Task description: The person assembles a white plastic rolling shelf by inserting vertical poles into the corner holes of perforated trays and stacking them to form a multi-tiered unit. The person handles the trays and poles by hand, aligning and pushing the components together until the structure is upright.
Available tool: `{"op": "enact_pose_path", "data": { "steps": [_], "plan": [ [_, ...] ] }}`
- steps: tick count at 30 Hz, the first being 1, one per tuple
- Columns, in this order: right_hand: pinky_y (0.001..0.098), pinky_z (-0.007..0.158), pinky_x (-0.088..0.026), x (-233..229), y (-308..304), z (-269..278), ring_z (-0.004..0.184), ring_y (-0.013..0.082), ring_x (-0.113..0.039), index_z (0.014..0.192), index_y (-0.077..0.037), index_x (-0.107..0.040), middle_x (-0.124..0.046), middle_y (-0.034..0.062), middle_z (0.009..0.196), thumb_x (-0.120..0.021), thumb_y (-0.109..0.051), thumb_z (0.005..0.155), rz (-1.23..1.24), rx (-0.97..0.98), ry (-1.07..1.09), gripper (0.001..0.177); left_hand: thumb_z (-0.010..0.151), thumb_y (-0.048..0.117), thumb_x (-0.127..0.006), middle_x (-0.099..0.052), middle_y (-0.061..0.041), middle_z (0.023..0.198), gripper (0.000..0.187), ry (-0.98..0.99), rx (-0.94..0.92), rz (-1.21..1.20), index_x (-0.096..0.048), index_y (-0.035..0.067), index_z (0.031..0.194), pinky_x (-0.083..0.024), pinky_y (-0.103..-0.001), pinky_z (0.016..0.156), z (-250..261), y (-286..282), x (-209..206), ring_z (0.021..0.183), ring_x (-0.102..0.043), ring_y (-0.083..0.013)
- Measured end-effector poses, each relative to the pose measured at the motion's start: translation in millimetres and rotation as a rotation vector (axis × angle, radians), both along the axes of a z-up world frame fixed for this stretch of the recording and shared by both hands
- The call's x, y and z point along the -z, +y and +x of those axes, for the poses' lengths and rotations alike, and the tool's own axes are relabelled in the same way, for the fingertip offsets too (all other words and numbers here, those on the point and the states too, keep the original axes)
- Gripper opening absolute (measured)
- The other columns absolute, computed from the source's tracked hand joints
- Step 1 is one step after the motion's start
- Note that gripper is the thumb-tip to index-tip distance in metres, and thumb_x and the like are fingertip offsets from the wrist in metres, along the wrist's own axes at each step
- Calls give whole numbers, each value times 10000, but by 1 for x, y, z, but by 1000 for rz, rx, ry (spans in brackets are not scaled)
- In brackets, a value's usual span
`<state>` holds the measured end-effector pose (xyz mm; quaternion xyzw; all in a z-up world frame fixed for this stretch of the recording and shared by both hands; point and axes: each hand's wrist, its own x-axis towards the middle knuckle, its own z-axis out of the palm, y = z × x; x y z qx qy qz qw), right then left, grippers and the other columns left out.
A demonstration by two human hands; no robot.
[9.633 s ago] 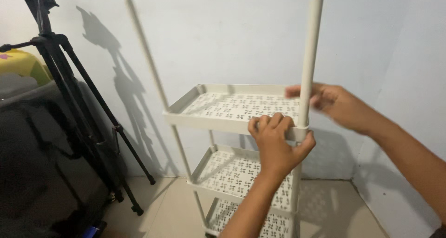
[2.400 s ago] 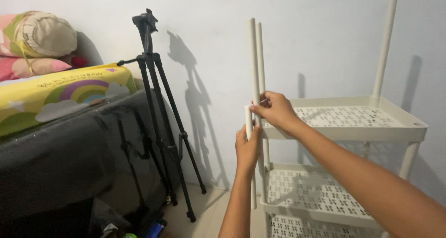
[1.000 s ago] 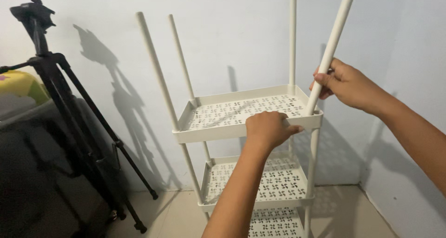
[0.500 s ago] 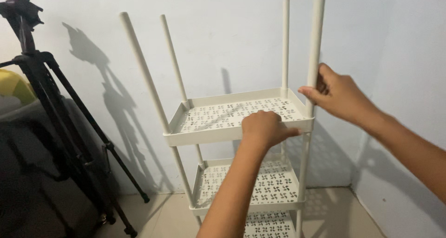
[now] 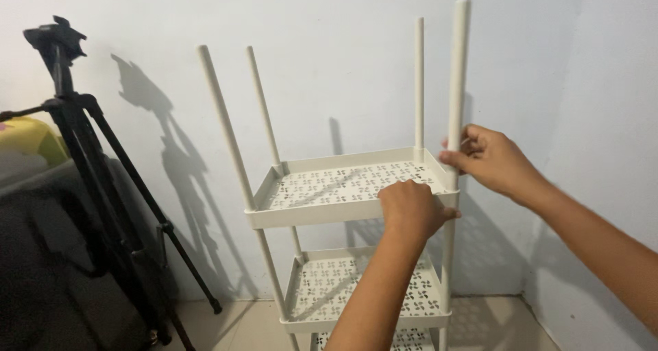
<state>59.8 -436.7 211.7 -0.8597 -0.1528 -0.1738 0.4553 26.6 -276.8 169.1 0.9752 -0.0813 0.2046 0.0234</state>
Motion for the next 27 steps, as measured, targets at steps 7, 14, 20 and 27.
{"op": "enact_pose_path", "data": {
  "steps": [7,14,20,27],
  "plan": [
    [380,907,-577,6,8,-3,983,246,-747,1187,20,-686,-777,189,1020,-748,-295,887,114,-61,-60,439,740,778,-706,-717,-16,681,652,21,-1,12,-789,132,777,-505,-330,554,1,0,0,644,-707,-169],
    [299,894,-577,13,21,-12,1016,145,-712,1256,-104,-624,-759,42,1035,-652,-223,899,188,-142,-17,377,718,777,-716,-701,-13,660,634,-40,15,19,-801,150,769,-484,-339,533,2,3,1,636,-678,-176],
    [340,884,-585,32,19,-13,977,218,-715,1185,10,-664,-751,133,1006,-725,-181,917,364,-151,-68,335,742,796,-682,-713,0,660,670,48,-6,42,-794,136,760,-511,-325,560,4,3,3,645,-718,-155],
    [319,924,-588,35,19,-4,983,190,-757,1159,-36,-710,-801,105,986,-740,-235,864,273,-91,-14,357,691,824,-687,-732,-50,709,734,30,71,3,-795,102,776,-559,-368,655,22,28,1,719,-730,-215]
  ]
}}
